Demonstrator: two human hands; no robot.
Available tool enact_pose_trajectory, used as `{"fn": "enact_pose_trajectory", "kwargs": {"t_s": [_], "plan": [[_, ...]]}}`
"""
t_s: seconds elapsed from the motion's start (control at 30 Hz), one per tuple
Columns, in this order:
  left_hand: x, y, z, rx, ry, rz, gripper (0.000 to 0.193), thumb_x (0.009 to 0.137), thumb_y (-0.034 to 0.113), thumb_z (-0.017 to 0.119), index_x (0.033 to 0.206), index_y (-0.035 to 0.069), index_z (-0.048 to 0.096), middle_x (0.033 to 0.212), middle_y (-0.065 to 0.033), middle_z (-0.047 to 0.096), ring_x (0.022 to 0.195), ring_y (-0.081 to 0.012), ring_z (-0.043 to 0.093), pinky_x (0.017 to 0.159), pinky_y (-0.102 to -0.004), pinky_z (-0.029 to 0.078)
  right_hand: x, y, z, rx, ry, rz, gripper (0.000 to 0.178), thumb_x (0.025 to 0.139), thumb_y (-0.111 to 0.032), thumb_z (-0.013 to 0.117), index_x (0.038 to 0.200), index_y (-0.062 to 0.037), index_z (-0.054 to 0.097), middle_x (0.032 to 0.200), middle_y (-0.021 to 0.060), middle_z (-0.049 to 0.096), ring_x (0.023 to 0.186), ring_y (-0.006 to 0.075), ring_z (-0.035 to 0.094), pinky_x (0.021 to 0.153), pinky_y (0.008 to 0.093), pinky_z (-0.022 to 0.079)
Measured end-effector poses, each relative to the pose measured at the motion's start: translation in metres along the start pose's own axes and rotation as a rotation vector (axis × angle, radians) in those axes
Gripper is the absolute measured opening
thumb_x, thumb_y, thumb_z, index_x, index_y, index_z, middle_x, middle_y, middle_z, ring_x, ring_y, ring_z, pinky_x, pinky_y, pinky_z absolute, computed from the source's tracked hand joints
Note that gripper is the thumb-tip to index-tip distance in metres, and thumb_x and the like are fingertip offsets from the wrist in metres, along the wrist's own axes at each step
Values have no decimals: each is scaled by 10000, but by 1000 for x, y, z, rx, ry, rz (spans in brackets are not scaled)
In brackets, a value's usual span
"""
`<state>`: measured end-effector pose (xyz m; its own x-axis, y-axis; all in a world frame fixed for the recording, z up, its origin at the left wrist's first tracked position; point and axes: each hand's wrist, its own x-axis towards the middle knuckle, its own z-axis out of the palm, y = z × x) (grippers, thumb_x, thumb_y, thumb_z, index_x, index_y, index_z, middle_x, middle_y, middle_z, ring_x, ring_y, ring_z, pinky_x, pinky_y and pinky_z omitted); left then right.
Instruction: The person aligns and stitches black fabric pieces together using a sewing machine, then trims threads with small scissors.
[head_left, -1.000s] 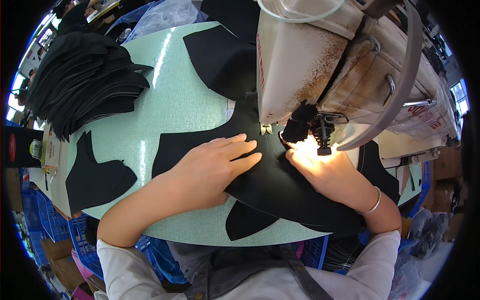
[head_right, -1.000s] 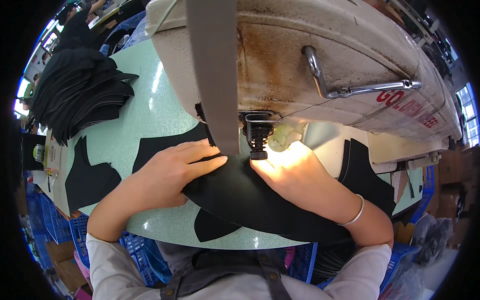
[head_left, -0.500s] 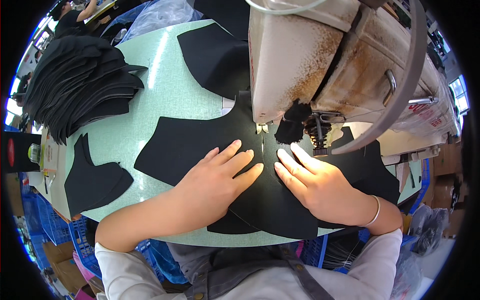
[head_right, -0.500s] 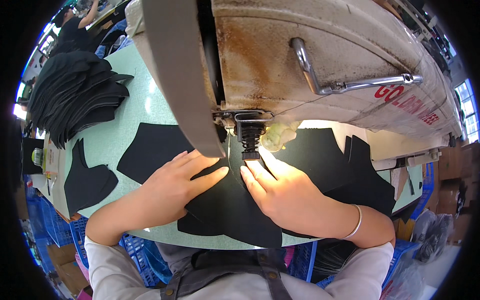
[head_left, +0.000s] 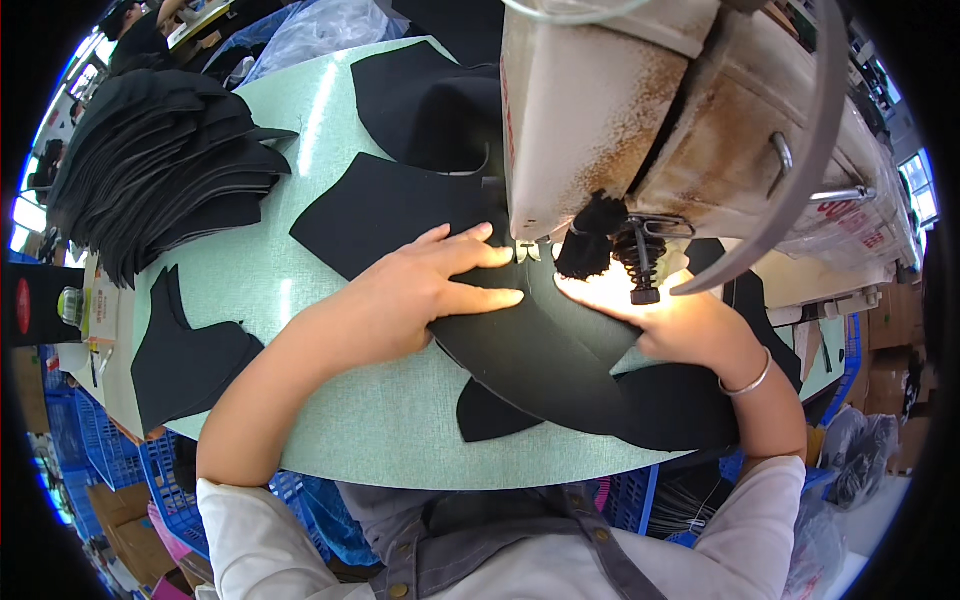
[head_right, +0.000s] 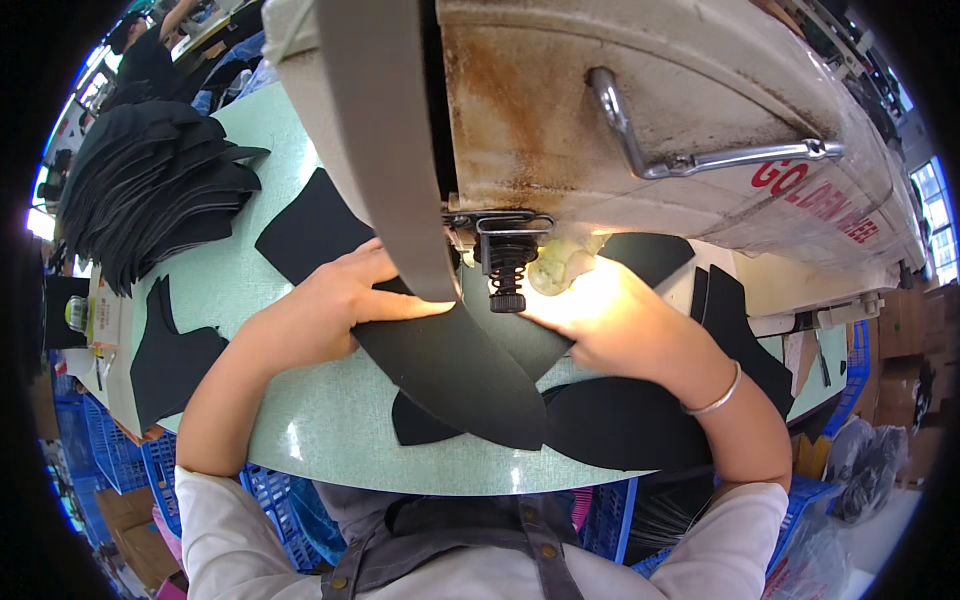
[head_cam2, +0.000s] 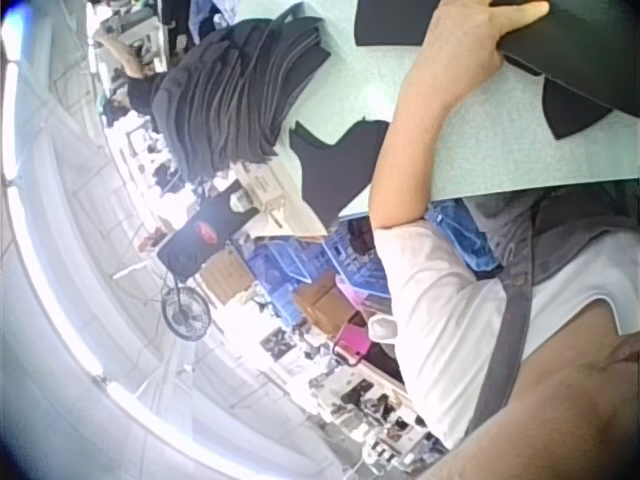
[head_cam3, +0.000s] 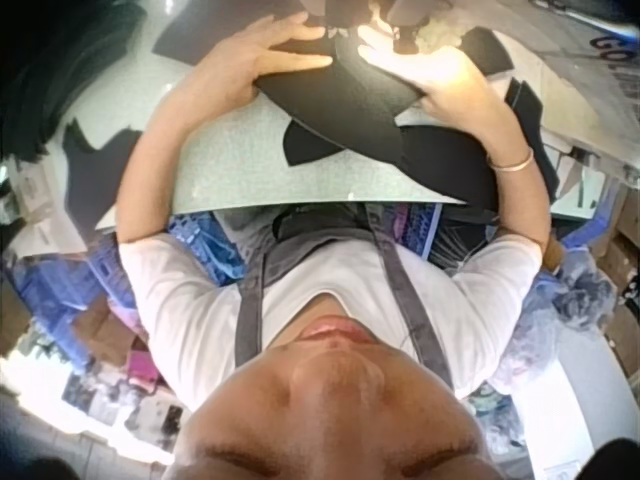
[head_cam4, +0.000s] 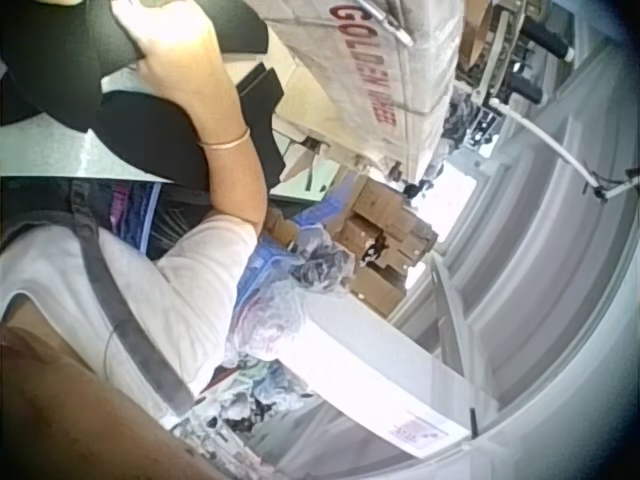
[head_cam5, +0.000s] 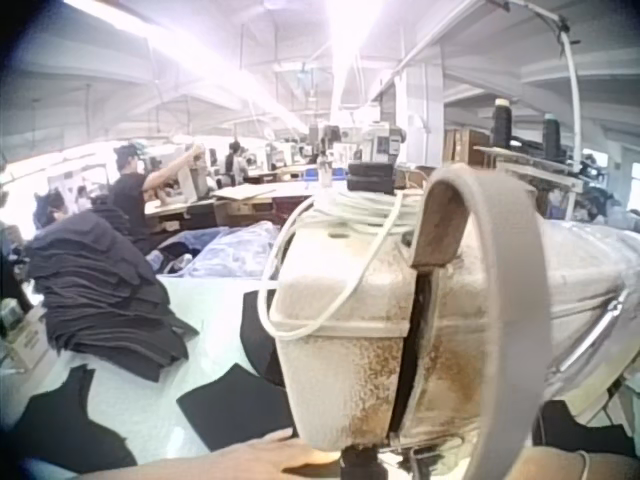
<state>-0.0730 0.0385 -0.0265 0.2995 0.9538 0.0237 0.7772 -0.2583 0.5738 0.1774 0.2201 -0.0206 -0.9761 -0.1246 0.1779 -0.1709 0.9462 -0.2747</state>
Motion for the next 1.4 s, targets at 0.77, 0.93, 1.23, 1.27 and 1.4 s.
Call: {"fn": "enact_pose_trajectory", "kwargs": {"t_s": [0.77,0.93,1.23,1.27,1.4], "plan": [[-1,16,25,123,142,-43,595,692,-86,634,1243,136,605,1272,-125,516,1309,-387,446,1097,-517,386,2,-8,17,-136,90,60,220,737,-81,632,951,-40,660,846,110,642,690,259,622,628,374,491],[9,7,11,45,120,-12,605,659,-78,673,1209,171,638,1254,-128,513,1319,-385,434,1115,-557,343,5,12,12,-260,-368,205,478,769,-98,602,1245,-128,583,770,61,634,598,220,604,543,348,478],[2,33,28,222,180,-91,555,699,-48,648,1227,120,624,1264,-131,533,1299,-357,465,1071,-528,394,12,-42,19,-309,-21,188,338,762,-80,610,1097,-36,596,929,109,601,824,228,634,643,322,514],[0,26,26,159,177,-86,545,700,-72,633,1211,119,638,1258,-121,540,1298,-361,474,1076,-520,402,11,-36,20,-280,15,170,230,762,-104,627,982,-38,623,811,97,582,748,227,616,613,334,494],[-6,1,22,148,125,-47,540,698,-112,605,1179,128,663,1264,-108,556,1304,-359,475,1091,-514,402,1,-10,25,-317,116,44,109,751,-111,665,837,-49,641,679,68,570,615,252,586,583,375,467]]}}
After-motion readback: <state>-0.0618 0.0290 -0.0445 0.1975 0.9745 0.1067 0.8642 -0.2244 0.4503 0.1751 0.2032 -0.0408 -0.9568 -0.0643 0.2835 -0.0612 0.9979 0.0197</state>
